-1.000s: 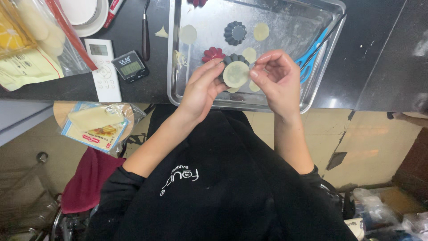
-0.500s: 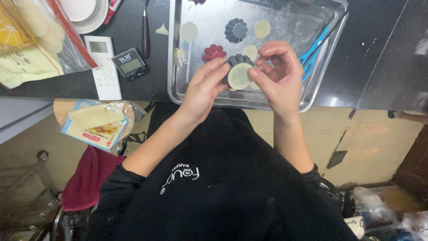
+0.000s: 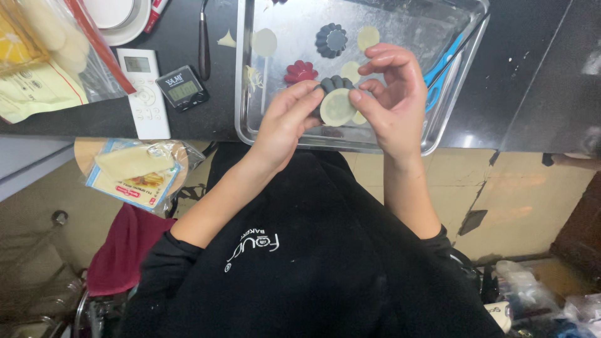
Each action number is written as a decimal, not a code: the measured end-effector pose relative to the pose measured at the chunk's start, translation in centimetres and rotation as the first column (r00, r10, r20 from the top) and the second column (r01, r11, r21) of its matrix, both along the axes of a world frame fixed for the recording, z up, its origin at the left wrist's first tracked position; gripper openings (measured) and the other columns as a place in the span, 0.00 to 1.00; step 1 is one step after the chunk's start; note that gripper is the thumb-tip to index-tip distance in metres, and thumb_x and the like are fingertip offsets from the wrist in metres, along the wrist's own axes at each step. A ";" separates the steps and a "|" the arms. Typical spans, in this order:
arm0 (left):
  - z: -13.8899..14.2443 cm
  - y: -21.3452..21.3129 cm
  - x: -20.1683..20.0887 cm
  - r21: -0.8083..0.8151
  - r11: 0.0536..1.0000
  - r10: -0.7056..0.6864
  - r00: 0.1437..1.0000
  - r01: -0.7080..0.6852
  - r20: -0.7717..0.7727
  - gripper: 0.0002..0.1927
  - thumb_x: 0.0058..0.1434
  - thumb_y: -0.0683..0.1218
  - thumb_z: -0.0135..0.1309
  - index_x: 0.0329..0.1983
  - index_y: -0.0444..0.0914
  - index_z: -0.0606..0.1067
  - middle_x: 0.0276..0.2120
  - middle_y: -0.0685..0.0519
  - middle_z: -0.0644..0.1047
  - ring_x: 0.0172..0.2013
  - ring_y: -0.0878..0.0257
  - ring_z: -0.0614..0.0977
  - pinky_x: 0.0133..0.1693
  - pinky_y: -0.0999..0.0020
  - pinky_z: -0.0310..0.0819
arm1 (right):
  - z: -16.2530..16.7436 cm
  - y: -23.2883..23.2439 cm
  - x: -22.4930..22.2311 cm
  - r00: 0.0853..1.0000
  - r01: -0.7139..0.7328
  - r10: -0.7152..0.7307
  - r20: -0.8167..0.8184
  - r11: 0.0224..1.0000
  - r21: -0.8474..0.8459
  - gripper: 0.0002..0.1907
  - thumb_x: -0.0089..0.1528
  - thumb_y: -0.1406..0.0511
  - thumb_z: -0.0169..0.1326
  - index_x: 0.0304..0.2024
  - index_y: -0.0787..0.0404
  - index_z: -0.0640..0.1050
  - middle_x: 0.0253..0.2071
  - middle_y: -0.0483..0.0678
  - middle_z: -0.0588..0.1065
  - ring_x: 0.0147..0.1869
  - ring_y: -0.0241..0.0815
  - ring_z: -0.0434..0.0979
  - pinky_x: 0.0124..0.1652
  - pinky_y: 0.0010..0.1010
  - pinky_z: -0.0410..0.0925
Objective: The person separates small circular dough pieces from a sheet and places them on a metal tray. They use a brush to apply a liquid to the dough circles, then press each into a flower-shaped mold, remove the shaped dough, and repeat the process with additional pieces.
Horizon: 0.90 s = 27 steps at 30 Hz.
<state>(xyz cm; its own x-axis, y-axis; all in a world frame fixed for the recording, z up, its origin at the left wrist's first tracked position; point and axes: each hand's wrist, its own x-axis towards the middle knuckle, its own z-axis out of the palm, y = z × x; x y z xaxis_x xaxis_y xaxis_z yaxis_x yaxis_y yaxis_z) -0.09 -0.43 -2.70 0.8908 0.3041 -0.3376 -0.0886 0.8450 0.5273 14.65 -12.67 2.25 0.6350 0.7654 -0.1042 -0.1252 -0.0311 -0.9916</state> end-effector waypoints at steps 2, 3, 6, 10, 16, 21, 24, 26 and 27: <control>0.1 -0.2 0.1 0.025 0.999 -0.033 0.999 0.033 -0.022 0.14 0.74 0.47 0.48 0.54 0.34 0.74 0.47 0.52 0.78 0.48 0.66 0.79 0.51 0.67 0.75 | -0.3 0.1 -0.3 0.998 -0.053 0.053 0.037 0.999 -0.004 0.22 0.62 0.77 0.64 0.54 0.61 0.71 0.60 0.47 0.66 0.60 0.35 0.70 0.55 0.24 0.69; 0.1 -0.2 0.1 0.024 0.999 -0.027 0.999 0.028 -0.026 0.14 0.74 0.47 0.48 0.54 0.34 0.74 0.47 0.52 0.78 0.48 0.66 0.79 0.51 0.67 0.75 | -0.3 0.1 -0.4 0.995 -0.081 0.081 0.054 0.997 -0.007 0.22 0.61 0.77 0.63 0.54 0.61 0.71 0.60 0.47 0.65 0.60 0.35 0.69 0.56 0.24 0.69; 0.0 -0.1 0.0 0.020 1.000 -0.007 1.000 0.007 -0.025 0.13 0.74 0.47 0.49 0.54 0.34 0.74 0.47 0.53 0.78 0.48 0.67 0.79 0.51 0.68 0.76 | -0.4 0.0 -0.2 0.988 -0.138 0.139 -0.067 0.990 0.021 0.13 0.64 0.77 0.59 0.50 0.65 0.75 0.62 0.48 0.66 0.64 0.35 0.68 0.60 0.27 0.69; -0.2 0.0 -0.1 0.006 1.000 0.004 1.000 -0.003 -0.013 0.13 0.73 0.47 0.49 0.53 0.34 0.75 0.46 0.53 0.78 0.48 0.66 0.80 0.51 0.67 0.77 | -0.3 -0.3 0.8 0.983 -0.158 0.161 0.090 0.987 -0.037 0.02 0.67 0.75 0.56 0.41 0.67 0.76 0.55 0.50 0.71 0.55 0.36 0.70 0.56 0.24 0.66; -0.3 -0.1 0.0 0.005 1.000 0.006 1.000 -0.006 -0.019 0.13 0.73 0.47 0.49 0.53 0.34 0.75 0.46 0.52 0.78 0.48 0.66 0.80 0.51 0.67 0.77 | -0.1 -0.2 0.8 0.988 -0.154 0.154 -0.009 0.986 -0.063 0.06 0.64 0.72 0.60 0.37 0.63 0.74 0.55 0.49 0.70 0.56 0.35 0.70 0.54 0.28 0.67; 0.0 -0.1 -0.1 0.013 1.000 -0.007 1.000 0.008 -0.030 0.13 0.74 0.47 0.49 0.54 0.34 0.75 0.46 0.53 0.78 0.48 0.67 0.80 0.50 0.69 0.76 | -0.3 -0.1 0.8 0.988 -0.153 0.153 -0.014 0.988 -0.025 0.05 0.64 0.73 0.59 0.37 0.64 0.74 0.54 0.49 0.72 0.55 0.36 0.71 0.58 0.27 0.65; 0.2 -0.1 0.0 0.025 1.000 -0.017 1.000 0.017 -0.023 0.13 0.74 0.47 0.48 0.54 0.34 0.75 0.46 0.53 0.78 0.48 0.67 0.80 0.49 0.69 0.76 | -0.5 -0.3 0.9 0.990 -0.139 0.139 -0.019 0.990 -0.006 0.05 0.64 0.73 0.59 0.37 0.63 0.74 0.54 0.50 0.72 0.56 0.36 0.71 0.59 0.27 0.65; 0.3 -0.1 0.1 0.028 0.999 -0.017 1.000 0.017 -0.021 0.13 0.74 0.47 0.48 0.54 0.34 0.75 0.46 0.53 0.78 0.48 0.67 0.79 0.49 0.69 0.75 | -0.6 -0.4 0.8 0.990 -0.138 0.138 -0.034 0.990 0.005 0.05 0.64 0.73 0.58 0.37 0.63 0.74 0.54 0.49 0.73 0.55 0.36 0.71 0.59 0.28 0.65; 0.3 0.0 0.1 0.027 0.999 -0.017 1.000 0.017 -0.015 0.13 0.74 0.47 0.48 0.54 0.34 0.75 0.46 0.53 0.78 0.48 0.67 0.80 0.49 0.69 0.76 | -0.7 -0.5 0.8 0.990 -0.137 0.138 -0.041 0.990 0.010 0.04 0.64 0.72 0.58 0.37 0.63 0.75 0.54 0.49 0.73 0.55 0.36 0.71 0.59 0.28 0.65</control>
<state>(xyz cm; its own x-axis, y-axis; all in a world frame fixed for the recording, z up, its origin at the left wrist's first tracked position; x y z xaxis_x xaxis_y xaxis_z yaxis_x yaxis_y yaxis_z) 0.03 -0.48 -2.36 0.8910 0.2980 -0.3424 -0.0666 0.8320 0.5508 15.49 -13.14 1.60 0.5189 0.8460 -0.1228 -0.1616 -0.0440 -0.9859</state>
